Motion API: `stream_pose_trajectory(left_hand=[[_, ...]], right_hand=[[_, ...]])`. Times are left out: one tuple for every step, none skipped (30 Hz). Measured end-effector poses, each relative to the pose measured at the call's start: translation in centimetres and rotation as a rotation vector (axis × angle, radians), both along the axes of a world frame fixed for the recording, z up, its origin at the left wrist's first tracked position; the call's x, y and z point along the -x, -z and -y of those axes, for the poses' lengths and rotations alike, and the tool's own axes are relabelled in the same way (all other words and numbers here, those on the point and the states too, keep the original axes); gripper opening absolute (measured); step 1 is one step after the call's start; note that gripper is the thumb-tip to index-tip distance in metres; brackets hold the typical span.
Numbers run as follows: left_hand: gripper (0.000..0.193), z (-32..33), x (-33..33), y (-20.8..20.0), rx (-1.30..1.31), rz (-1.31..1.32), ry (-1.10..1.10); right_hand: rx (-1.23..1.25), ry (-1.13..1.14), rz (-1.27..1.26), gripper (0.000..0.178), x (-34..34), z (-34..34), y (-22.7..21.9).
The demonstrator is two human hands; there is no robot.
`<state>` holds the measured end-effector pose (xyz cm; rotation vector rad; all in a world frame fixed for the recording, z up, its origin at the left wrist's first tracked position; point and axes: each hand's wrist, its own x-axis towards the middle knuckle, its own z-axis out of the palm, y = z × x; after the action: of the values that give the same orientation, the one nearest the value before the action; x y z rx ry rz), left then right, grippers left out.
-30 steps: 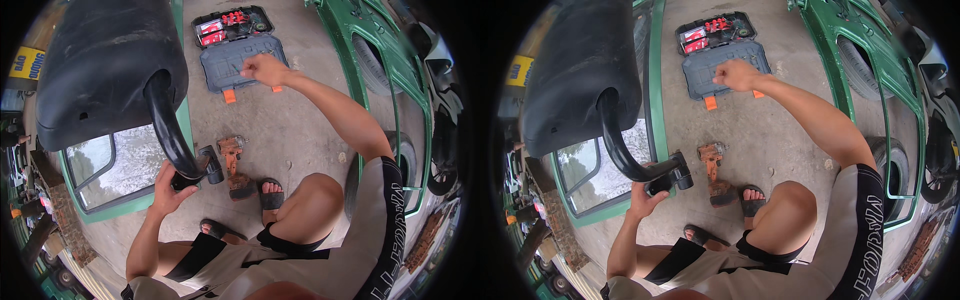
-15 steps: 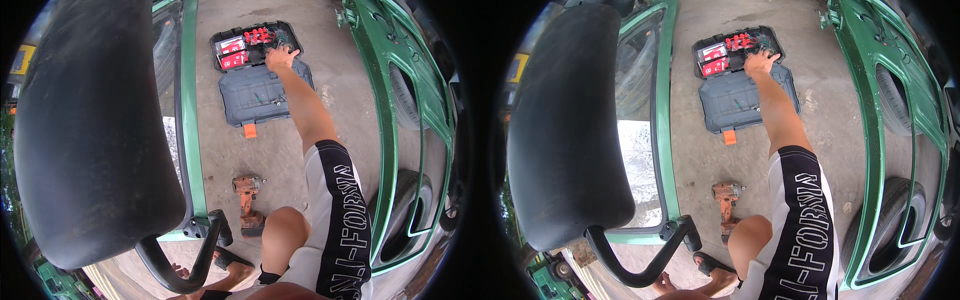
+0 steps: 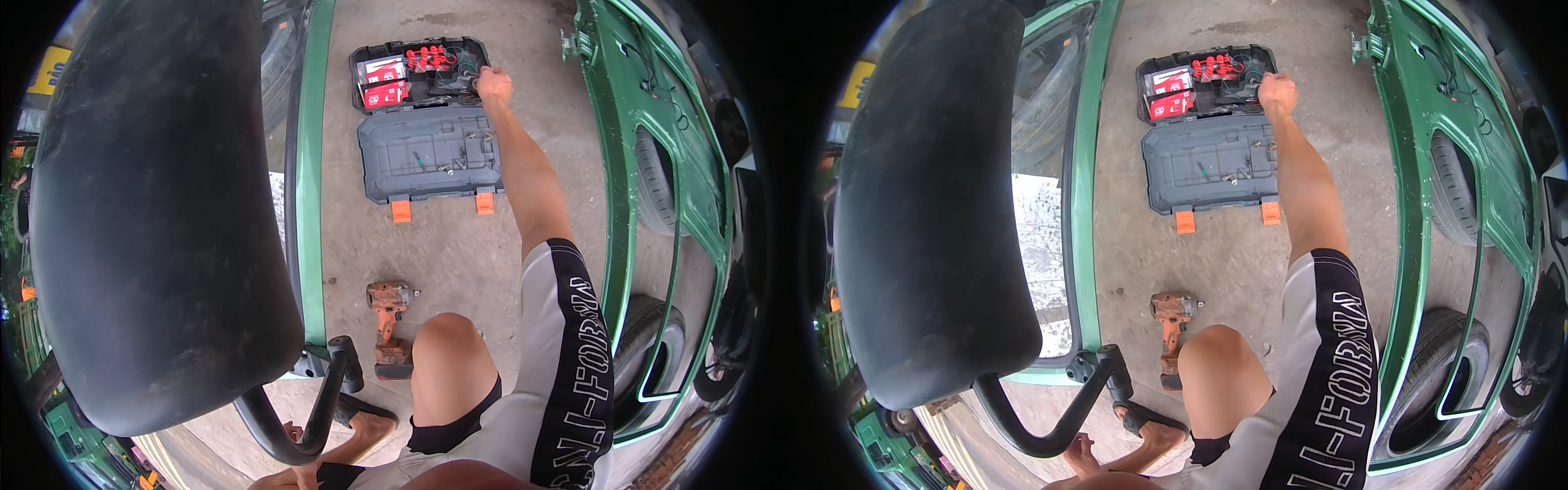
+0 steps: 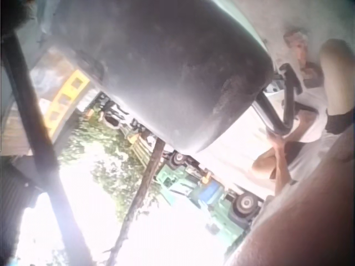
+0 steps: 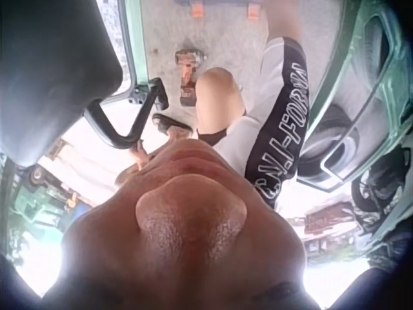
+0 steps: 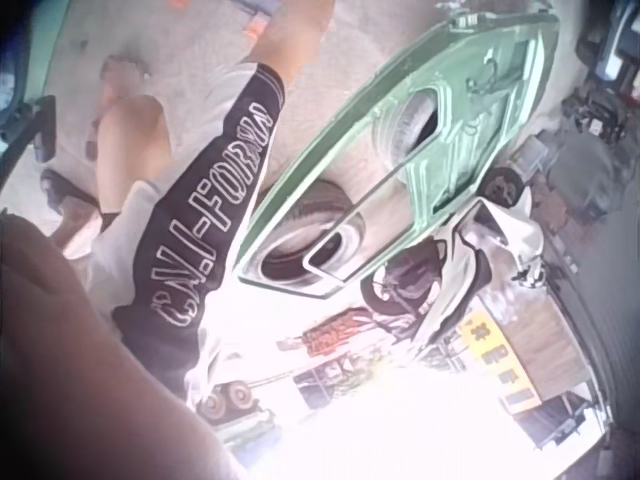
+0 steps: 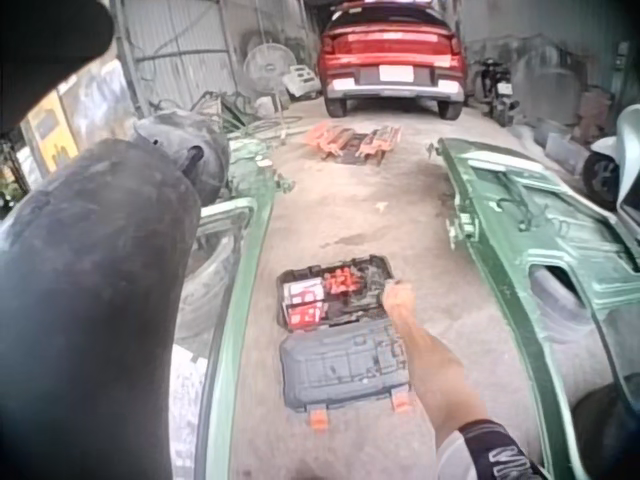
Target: The person picks up a tool case, selects a socket and an impact driver, and then uses the impact driver to unscrew and remove bolts from a side mirror assembly on a green vehicle door panel.
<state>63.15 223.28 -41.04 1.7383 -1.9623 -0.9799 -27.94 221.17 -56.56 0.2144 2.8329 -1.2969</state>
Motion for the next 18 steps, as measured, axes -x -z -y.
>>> stream_pose_trajectory(left_hand=[[0.023, 0.6, -0.2, 0.7, 0.037, -0.025, 0.054], [0.020, 1.3, -0.3, 1.1, 0.059, -0.041, 0.119], [0.017, 1.3, -0.8, 0.4, 0.107, -0.032, 0.158], [0.019, 1.4, 0.4, -2.1, 0.004, -0.002, 0.130], [0.034, 1.5, 3.1, -3.2, 0.074, 0.057, 0.056], [0.033, 2.2, 4.6, -4.2, 0.074, 0.064, 0.093], [0.032, 3.0, 6.0, -5.3, 0.077, 0.068, 0.122], [0.030, 4.0, 8.5, -7.0, 0.169, 0.044, 0.215], [0.028, 5.2, 10.7, -8.3, 0.260, 0.033, 0.305], [0.019, 7.8, 10.7, -8.1, 0.300, -0.062, 0.442], [0.010, 9.0, 12.6, -9.2, 0.234, -0.011, 0.350], [0.006, 11.3, 13.9, -10.1, 0.327, -0.077, 0.560], [0.005, 12.2, 16.2, -10.5, 0.400, -0.124, 0.549], [0.006, 13.8, 17.9, -12.1, 0.378, -0.090, 0.614], [0.007, 14.8, 19.4, -13.0, 0.396, -0.136, 0.619], [0.007, 15.9, 20.5, -13.7, 0.426, -0.162, 0.691], [0.008, 17.1, 21.0, -14.1, 0.463, -0.185, 0.777], [0.012, 18.0, 21.3, -14.1, 0.450, -0.168, 0.815]], right_hand=[[0.154, 0.063, 0.025, 0.041, 2.5, -2.0, -0.6], [0.294, 0.136, 0.056, 0.039, 3.7, -4.7, -0.7], [0.299, 0.135, 0.075, 0.039, 1.7, -4.6, -0.6], [0.588, 0.079, 0.048, 0.034, -2.1, -4.2, -1.2], [0.867, 0.032, 0.005, 0.031, -5.8, -5.3, -2.4], [0.874, 0.032, 0.004, 0.031, -9.1, -7.1, -3.5], [0.885, 0.023, 0.004, 0.032, -12.6, -8.6, -4.7], [0.843, 0.039, 0.005, 0.031, -16.3, -10.2, -4.8], [0.801, 0.056, 0.017, 0.031, -19.9, -11.6, -4.3], [0.861, 0.103, 0.086, 0.030, -23.1, -12.7, -4.3], [0.899, 0.151, 0.180, 0.029, -26.5, -13.6, -3.6], [0.869, 0.129, 0.245, 0.029, -29.2, -13.9, -3.0], [0.824, 0.029, 0.269, 0.029, -30.9, -14.7, -2.8], [0.799, -0.071, 0.313, 0.028, -32.6, -14.9, -2.3], [0.732, -0.183, 0.296, 0.029, -33.3, -14.4, -2.4], [0.667, -0.296, 0.255, 0.029, -33.8, -13.8, -3.2], [0.608, -0.402, 0.196, 0.029, -34.6, -12.7, -4.8], [0.543, -0.499, 0.122, 0.029, -35.2, -12.0, -6.9]])
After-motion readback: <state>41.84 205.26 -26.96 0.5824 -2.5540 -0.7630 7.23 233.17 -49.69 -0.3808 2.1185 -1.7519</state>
